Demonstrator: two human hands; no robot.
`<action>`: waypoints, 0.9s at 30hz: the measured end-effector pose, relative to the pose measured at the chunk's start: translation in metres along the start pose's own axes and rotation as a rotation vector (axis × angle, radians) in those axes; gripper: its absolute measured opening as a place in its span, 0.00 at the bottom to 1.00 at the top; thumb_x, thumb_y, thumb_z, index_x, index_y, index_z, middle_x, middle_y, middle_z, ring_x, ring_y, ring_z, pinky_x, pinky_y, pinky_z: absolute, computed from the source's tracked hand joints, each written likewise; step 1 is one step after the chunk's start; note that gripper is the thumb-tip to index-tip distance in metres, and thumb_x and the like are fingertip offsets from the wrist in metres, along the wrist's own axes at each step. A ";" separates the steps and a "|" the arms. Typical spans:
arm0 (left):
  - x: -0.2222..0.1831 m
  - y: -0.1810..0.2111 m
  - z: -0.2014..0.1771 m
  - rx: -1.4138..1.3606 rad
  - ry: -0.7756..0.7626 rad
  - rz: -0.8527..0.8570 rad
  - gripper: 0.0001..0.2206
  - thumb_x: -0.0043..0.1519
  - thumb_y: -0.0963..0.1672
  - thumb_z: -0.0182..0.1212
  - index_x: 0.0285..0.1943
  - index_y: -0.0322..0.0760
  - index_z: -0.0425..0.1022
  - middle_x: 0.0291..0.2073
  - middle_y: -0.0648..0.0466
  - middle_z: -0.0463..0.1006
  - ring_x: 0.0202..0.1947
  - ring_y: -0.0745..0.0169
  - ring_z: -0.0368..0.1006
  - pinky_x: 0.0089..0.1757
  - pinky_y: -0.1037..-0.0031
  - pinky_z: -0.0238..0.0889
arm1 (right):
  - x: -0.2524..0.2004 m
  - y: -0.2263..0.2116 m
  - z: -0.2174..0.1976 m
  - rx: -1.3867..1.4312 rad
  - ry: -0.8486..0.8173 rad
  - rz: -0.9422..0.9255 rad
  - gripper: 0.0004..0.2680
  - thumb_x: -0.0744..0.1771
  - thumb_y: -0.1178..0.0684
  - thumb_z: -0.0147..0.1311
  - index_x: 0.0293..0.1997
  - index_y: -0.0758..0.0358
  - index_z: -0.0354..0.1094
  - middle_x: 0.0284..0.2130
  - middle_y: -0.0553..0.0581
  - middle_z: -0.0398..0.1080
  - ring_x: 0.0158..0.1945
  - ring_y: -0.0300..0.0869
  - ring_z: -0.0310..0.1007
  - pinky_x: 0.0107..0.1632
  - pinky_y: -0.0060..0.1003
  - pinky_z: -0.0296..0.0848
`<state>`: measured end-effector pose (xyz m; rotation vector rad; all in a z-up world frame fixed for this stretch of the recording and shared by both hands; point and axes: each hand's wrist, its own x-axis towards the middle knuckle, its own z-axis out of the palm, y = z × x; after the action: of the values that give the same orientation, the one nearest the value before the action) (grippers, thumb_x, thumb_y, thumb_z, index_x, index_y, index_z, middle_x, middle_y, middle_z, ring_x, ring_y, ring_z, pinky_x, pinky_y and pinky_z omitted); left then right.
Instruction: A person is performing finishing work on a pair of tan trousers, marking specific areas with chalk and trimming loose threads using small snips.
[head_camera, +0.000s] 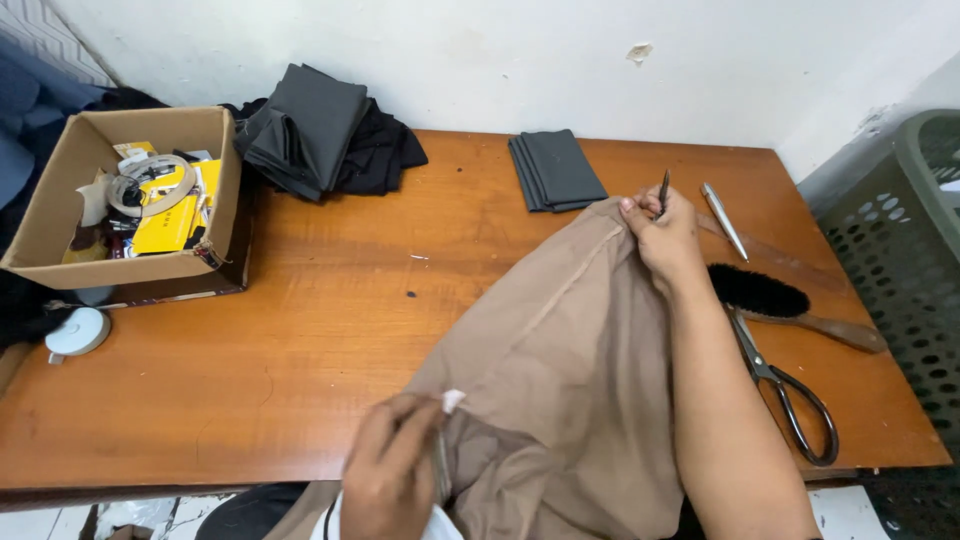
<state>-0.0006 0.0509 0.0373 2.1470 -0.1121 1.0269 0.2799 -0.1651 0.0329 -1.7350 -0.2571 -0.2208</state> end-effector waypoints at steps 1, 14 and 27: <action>0.006 -0.004 -0.004 0.001 0.000 0.001 0.07 0.54 0.36 0.48 0.36 0.32 0.71 0.33 0.50 0.71 0.35 0.59 0.70 0.41 0.77 0.62 | -0.002 -0.007 0.002 0.001 0.000 -0.001 0.14 0.62 0.61 0.49 0.21 0.52 0.42 0.24 0.46 0.56 0.31 0.31 0.55 0.41 0.22 0.58; 0.010 -0.006 0.000 0.406 0.003 -0.043 0.16 0.45 0.37 0.47 0.40 0.45 0.71 0.37 0.51 0.67 0.33 0.52 0.62 0.36 0.65 0.55 | -0.005 0.007 0.020 -0.737 -0.164 0.063 0.12 0.60 0.50 0.52 0.19 0.56 0.47 0.17 0.48 0.56 0.23 0.40 0.56 0.29 0.35 0.53; -0.025 -0.002 0.013 0.329 -0.408 0.150 0.20 0.51 0.39 0.42 0.54 0.42 0.63 0.57 0.56 0.60 0.53 0.49 0.60 0.45 0.69 0.59 | -0.009 0.013 0.025 -0.792 0.058 -0.382 0.12 0.64 0.53 0.45 0.19 0.63 0.49 0.17 0.57 0.55 0.21 0.50 0.55 0.26 0.43 0.51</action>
<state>-0.0085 0.0387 0.0134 2.6634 -0.3200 0.7099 0.2753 -0.1428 0.0139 -2.4441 -0.5053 -0.7257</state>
